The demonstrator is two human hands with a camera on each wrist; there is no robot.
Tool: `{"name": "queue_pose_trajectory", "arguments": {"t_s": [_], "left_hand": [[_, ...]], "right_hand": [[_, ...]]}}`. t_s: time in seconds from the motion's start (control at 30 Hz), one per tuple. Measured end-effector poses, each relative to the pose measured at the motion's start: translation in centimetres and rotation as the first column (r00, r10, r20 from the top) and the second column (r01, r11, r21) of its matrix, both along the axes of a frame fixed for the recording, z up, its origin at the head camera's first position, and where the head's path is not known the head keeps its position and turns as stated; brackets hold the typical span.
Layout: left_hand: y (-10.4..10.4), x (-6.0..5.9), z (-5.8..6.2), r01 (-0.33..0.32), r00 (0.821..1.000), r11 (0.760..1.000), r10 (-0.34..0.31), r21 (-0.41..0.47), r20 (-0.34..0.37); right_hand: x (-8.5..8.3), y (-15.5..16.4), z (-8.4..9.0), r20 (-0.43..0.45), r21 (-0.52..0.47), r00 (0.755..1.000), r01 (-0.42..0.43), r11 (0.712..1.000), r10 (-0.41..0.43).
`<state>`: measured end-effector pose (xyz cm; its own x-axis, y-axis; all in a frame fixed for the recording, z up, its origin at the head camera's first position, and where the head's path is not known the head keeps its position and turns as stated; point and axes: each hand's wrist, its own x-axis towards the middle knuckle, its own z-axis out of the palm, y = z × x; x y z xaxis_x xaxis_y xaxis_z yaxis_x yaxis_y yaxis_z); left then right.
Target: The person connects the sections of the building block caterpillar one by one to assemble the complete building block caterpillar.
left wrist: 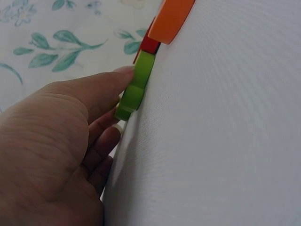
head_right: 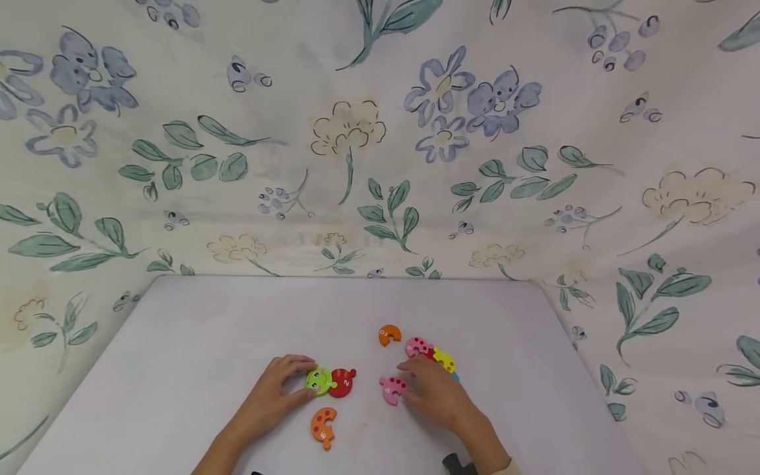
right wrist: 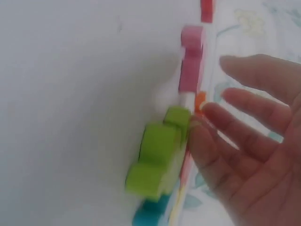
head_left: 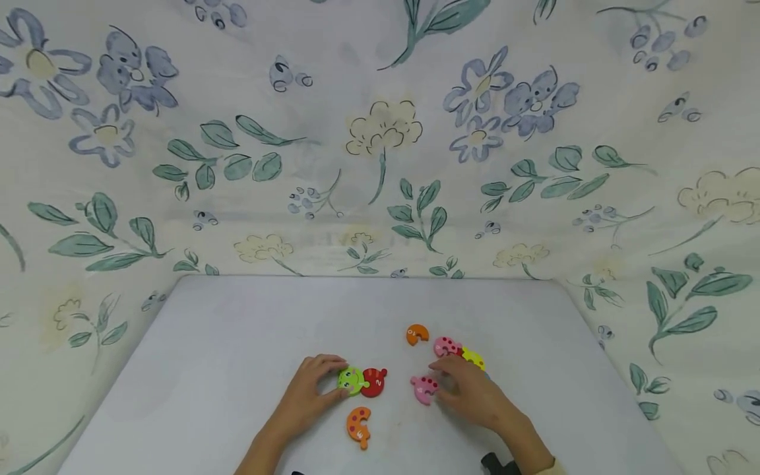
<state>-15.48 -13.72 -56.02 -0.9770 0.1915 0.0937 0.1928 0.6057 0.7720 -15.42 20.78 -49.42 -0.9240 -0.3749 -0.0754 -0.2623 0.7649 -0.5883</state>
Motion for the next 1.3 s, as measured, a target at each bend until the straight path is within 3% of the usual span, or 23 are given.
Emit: {"name": "queue_pose_trajectory", "arguments": {"t_s": [0.17,0.3,0.47,0.6,0.87,1.13,1.3], "left_hand": [[-0.2,0.1,-0.2,-0.014,1.000,1.000,0.014,0.002,0.000],[-0.1,-0.1,-0.1,-0.005,1.000,1.000,0.005,0.010,0.002],[0.3,-0.3,-0.1,-0.010,1.000,1.000,0.009,0.016,0.012],[0.2,-0.2,-0.2,-0.012,1.000,1.000,0.012,0.023,0.021],[-0.1,0.3,0.0,-0.018,0.999,1.000,0.018,0.021,0.029],[0.0,-0.1,0.2,-0.026,0.999,0.999,0.025,0.024,0.041],[0.2,-0.3,0.2,-0.020,0.999,0.999,0.018,0.029,0.041]], "right_hand": [[0.1,1.1,0.4,-0.078,-0.037,0.997,-0.016,0.999,0.014],[-0.2,2.3,0.3,-0.127,-0.039,0.991,0.031,0.999,-0.036],[-0.6,3.2,-0.1,-0.102,-0.007,0.983,0.153,0.988,-0.152],[-0.6,3.9,-0.3,-0.073,0.020,0.979,0.191,0.981,-0.189],[-0.1,5.3,-0.6,-0.034,0.023,0.981,0.192,0.981,-0.191],[0.0,5.8,-0.5,-0.094,0.088,0.988,0.127,0.988,-0.119],[0.1,5.9,-0.8,-0.116,0.136,0.983,0.161,0.978,-0.146]]}}
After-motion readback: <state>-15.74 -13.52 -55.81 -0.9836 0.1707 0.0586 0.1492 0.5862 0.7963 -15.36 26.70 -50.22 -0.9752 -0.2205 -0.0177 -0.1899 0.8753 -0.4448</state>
